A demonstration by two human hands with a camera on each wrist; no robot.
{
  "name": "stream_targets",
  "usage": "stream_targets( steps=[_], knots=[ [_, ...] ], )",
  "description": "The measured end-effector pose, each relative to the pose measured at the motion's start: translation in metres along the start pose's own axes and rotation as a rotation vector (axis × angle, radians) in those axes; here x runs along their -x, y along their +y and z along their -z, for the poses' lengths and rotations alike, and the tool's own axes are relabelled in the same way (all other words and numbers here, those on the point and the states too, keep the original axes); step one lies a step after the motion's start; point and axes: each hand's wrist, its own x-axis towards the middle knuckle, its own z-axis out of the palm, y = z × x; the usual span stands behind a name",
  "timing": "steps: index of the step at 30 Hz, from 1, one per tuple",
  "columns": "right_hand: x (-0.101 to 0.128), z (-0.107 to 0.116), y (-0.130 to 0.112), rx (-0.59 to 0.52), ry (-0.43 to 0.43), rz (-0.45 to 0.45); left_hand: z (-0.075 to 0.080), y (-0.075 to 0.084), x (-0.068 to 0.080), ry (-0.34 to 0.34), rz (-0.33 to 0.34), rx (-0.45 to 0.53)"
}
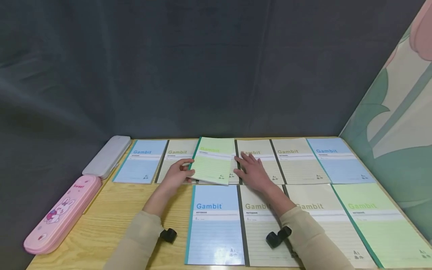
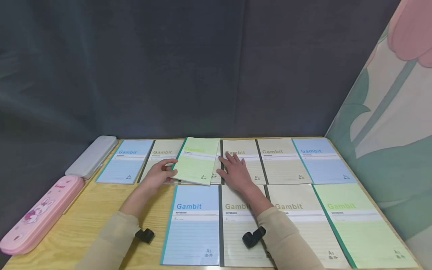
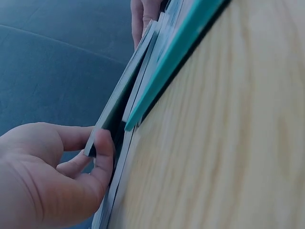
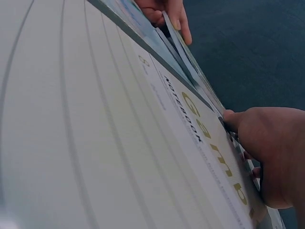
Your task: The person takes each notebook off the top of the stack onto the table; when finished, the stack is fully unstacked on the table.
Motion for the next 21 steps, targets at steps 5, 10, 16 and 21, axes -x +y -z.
stream_targets(
  steps=[5,10,16,21],
  knots=[
    [0.0,0.0,0.0,0.007,-0.002,0.0,0.005,0.003,0.004,-0.014,0.013,-0.005],
    [-0.001,-0.001,-0.002,0.007,-0.015,-0.003,0.007,0.002,0.011,-0.001,0.019,0.007],
    [0.0,0.001,-0.003,0.01,-0.013,-0.011,0.012,-0.002,0.023,0.034,0.031,-0.024],
    [0.0,0.002,-0.003,0.007,-0.01,-0.011,0.018,-0.005,0.035,0.065,0.052,-0.06]
  ],
)
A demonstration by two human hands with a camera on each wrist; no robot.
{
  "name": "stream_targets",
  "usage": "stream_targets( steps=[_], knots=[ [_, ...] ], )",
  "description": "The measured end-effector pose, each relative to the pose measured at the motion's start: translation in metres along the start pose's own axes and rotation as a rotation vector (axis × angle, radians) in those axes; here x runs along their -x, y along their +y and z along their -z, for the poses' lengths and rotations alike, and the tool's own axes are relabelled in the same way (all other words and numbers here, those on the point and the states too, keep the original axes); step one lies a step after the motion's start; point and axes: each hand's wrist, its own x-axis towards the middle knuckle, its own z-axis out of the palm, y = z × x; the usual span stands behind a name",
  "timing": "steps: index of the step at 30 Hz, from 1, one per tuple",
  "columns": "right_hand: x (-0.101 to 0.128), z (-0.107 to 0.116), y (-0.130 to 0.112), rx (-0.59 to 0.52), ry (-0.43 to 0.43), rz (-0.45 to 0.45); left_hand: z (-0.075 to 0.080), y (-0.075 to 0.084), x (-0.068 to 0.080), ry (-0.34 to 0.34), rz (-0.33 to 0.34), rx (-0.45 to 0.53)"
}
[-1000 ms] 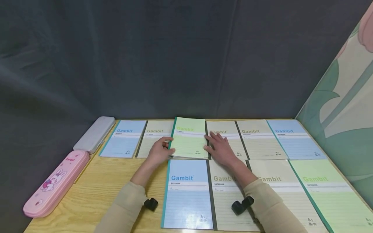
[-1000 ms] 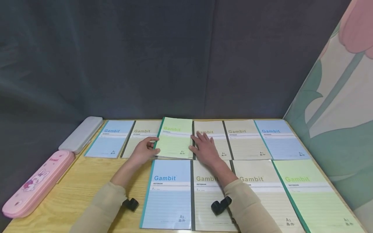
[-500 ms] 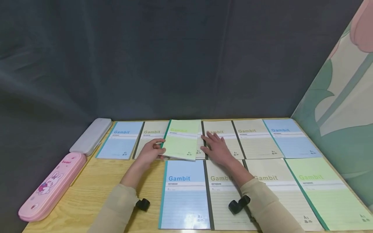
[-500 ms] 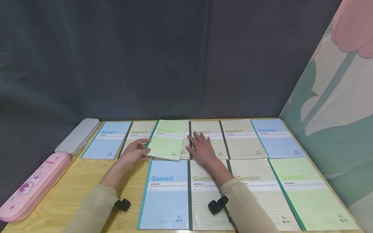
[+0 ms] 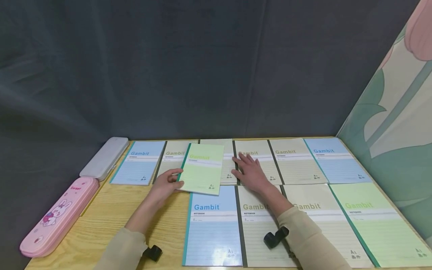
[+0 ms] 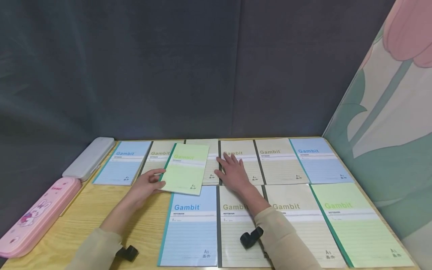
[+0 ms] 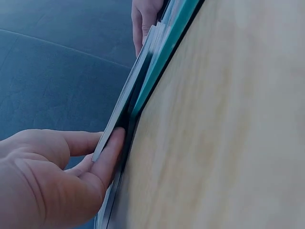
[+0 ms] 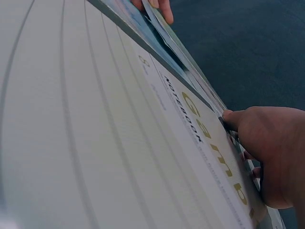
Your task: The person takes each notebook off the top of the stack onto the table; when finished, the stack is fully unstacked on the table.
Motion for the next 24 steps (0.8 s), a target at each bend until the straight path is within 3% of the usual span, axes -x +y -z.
stream_targets(
  steps=[16,24],
  knots=[
    [0.002,0.002,-0.001,0.007,0.006,0.019,0.017,-0.015,0.044,-0.053,0.01,0.046],
    [0.001,0.002,-0.001,0.004,0.004,0.017,0.019,-0.022,0.062,-0.007,0.028,-0.024]
  ],
)
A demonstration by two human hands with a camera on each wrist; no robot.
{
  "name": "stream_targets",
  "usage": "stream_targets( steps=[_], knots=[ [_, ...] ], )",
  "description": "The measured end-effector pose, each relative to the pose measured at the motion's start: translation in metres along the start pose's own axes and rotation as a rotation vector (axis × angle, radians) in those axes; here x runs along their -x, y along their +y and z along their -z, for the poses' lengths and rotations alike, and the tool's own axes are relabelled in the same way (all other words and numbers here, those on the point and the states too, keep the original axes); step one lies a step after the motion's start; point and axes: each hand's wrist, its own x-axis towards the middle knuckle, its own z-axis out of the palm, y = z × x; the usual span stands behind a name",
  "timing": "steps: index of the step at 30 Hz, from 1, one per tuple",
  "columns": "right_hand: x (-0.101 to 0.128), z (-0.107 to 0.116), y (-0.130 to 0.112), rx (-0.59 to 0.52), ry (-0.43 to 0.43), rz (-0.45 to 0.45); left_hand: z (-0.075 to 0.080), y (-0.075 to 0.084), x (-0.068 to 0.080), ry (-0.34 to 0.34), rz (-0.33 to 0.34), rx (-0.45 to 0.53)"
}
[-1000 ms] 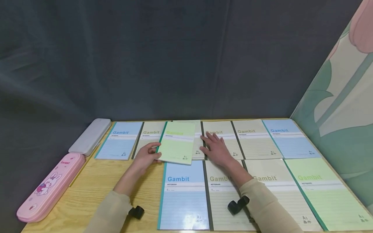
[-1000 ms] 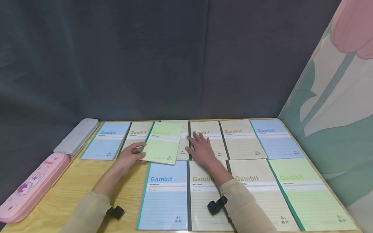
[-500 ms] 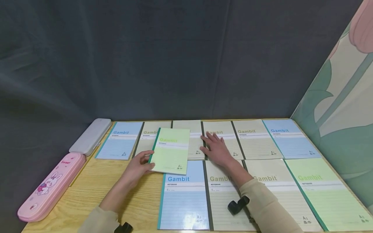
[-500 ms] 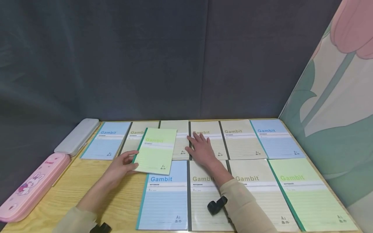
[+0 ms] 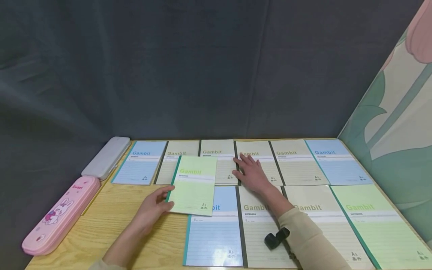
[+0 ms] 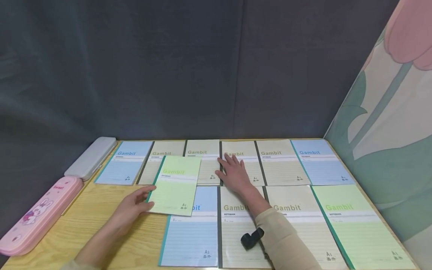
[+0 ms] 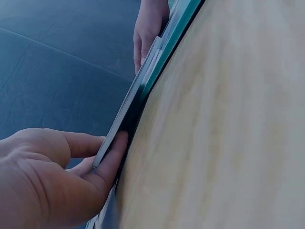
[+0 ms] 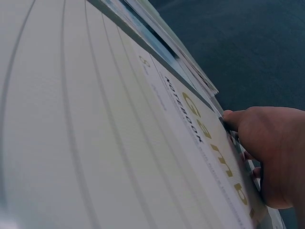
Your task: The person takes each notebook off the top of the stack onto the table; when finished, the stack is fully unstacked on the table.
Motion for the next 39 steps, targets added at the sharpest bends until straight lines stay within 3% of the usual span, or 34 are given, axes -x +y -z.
stream_targets(
  steps=[7,39],
  knots=[
    [0.0,0.0,0.001,0.004,0.01,0.002,0.004,-0.006,0.016,0.044,0.026,-0.037],
    [-0.002,-0.006,0.004,0.003,0.009,0.0,0.033,-0.032,0.074,0.077,0.164,-0.104]
  ],
)
